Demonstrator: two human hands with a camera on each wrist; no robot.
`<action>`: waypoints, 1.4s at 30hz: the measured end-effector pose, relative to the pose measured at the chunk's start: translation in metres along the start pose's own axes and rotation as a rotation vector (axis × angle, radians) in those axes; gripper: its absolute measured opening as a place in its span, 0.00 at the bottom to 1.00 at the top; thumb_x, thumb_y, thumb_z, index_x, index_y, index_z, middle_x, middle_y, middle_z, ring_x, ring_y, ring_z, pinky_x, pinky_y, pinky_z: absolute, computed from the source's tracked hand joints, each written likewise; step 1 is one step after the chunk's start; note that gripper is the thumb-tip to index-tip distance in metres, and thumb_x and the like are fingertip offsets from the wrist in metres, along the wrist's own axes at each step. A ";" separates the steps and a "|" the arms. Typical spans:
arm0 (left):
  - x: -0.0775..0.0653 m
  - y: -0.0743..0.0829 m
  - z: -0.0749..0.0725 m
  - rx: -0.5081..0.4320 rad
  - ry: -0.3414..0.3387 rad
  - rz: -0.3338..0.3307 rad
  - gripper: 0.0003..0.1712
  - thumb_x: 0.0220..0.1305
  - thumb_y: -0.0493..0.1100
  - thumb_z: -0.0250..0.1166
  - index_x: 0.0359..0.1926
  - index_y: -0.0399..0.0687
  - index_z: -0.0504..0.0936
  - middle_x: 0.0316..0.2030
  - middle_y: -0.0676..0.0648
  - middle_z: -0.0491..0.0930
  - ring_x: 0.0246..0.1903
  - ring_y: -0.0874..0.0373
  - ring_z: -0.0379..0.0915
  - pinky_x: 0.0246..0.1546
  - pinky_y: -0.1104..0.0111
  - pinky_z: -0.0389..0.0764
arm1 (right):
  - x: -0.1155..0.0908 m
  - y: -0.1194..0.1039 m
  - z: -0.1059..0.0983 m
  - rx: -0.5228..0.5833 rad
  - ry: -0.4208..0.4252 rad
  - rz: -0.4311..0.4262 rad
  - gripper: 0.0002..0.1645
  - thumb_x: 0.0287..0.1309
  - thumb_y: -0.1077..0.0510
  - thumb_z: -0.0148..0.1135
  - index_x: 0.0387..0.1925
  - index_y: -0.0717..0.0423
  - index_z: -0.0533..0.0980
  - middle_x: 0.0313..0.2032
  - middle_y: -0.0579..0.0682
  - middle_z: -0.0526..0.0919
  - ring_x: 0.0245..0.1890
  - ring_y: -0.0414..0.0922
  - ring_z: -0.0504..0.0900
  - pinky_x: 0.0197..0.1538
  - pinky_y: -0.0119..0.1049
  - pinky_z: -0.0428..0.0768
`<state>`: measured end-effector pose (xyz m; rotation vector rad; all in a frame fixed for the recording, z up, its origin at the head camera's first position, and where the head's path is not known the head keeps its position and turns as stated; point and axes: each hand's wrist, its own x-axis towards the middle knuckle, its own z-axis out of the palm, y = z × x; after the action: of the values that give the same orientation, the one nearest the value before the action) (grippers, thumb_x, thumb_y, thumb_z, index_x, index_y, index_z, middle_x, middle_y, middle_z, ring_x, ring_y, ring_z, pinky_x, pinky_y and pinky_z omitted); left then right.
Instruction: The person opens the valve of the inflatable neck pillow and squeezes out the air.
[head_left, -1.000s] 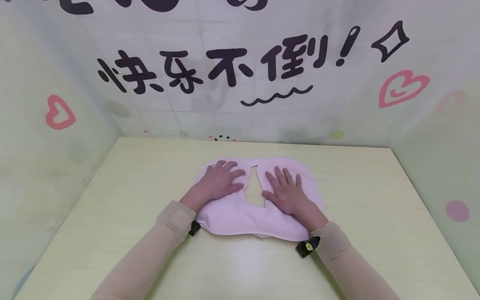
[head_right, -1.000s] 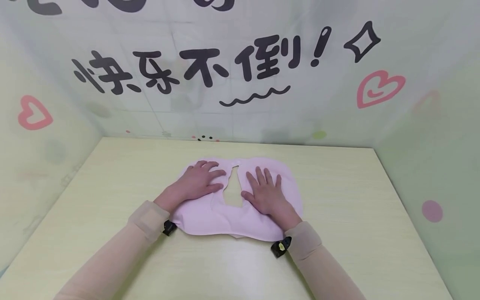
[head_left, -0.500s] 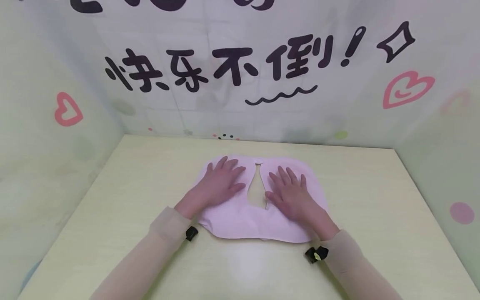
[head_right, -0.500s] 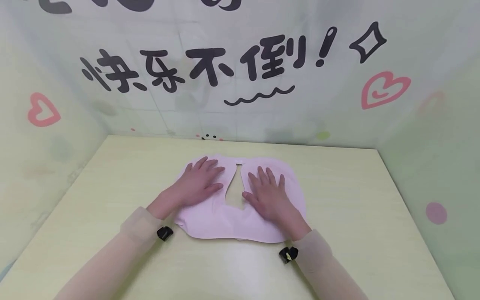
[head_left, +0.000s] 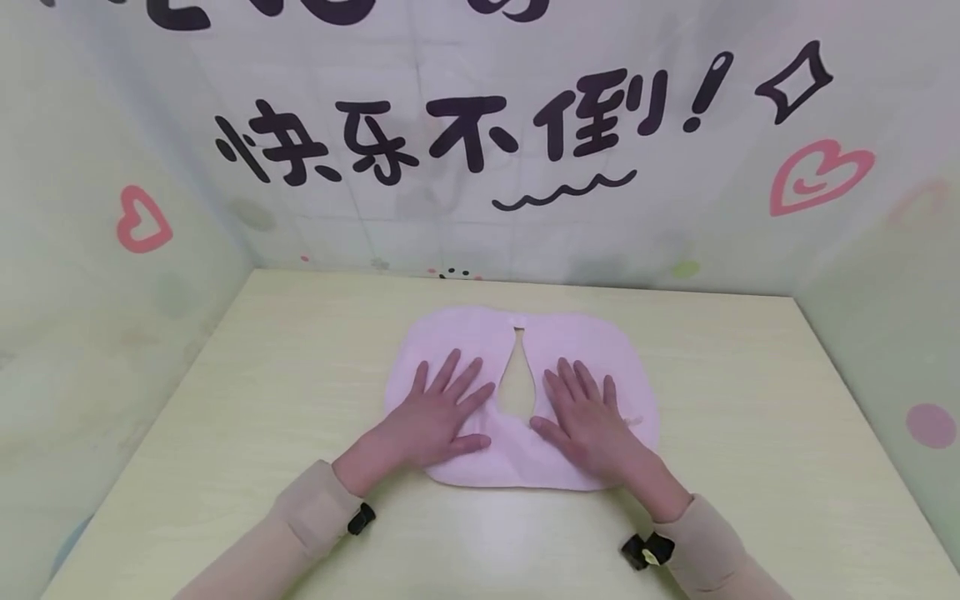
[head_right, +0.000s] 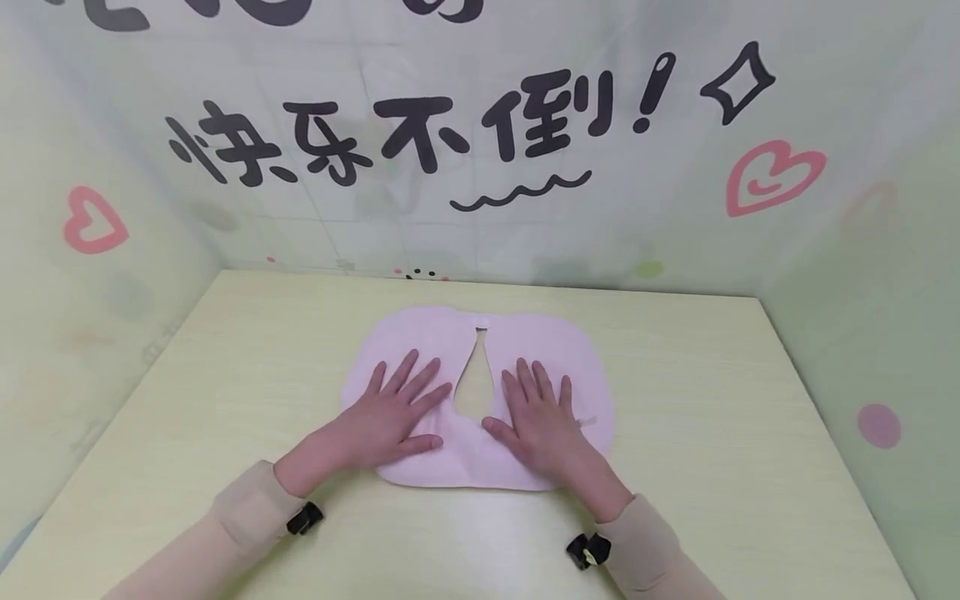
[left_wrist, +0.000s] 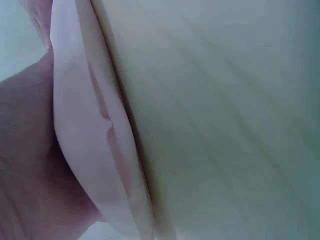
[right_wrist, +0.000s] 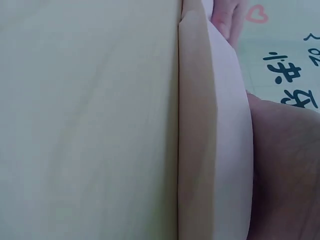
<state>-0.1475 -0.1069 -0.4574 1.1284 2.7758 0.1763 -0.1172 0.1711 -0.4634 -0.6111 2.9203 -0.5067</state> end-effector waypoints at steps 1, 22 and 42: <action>0.000 0.000 0.002 0.021 -0.004 0.001 0.45 0.73 0.69 0.53 0.80 0.49 0.60 0.81 0.39 0.42 0.78 0.34 0.27 0.68 0.28 0.41 | 0.000 0.001 0.001 0.003 -0.006 0.002 0.47 0.76 0.35 0.47 0.79 0.63 0.53 0.79 0.66 0.46 0.79 0.65 0.40 0.70 0.74 0.37; 0.009 0.005 0.013 0.222 -0.073 -0.029 0.49 0.73 0.75 0.45 0.82 0.52 0.53 0.82 0.45 0.40 0.79 0.38 0.22 0.68 0.28 0.35 | 0.001 0.015 0.012 -0.060 -0.039 0.045 0.48 0.74 0.35 0.50 0.79 0.62 0.53 0.79 0.65 0.46 0.79 0.65 0.42 0.70 0.74 0.38; 0.006 0.012 -0.001 0.159 -0.074 -0.036 0.48 0.73 0.72 0.50 0.80 0.46 0.59 0.81 0.41 0.46 0.79 0.35 0.30 0.67 0.27 0.39 | 0.000 0.012 0.010 -0.122 0.004 0.035 0.48 0.74 0.35 0.51 0.79 0.61 0.54 0.78 0.66 0.50 0.78 0.66 0.46 0.71 0.74 0.43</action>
<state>-0.1434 -0.0944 -0.4551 1.0943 2.7830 -0.0895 -0.1196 0.1786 -0.4768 -0.5727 2.9764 -0.3286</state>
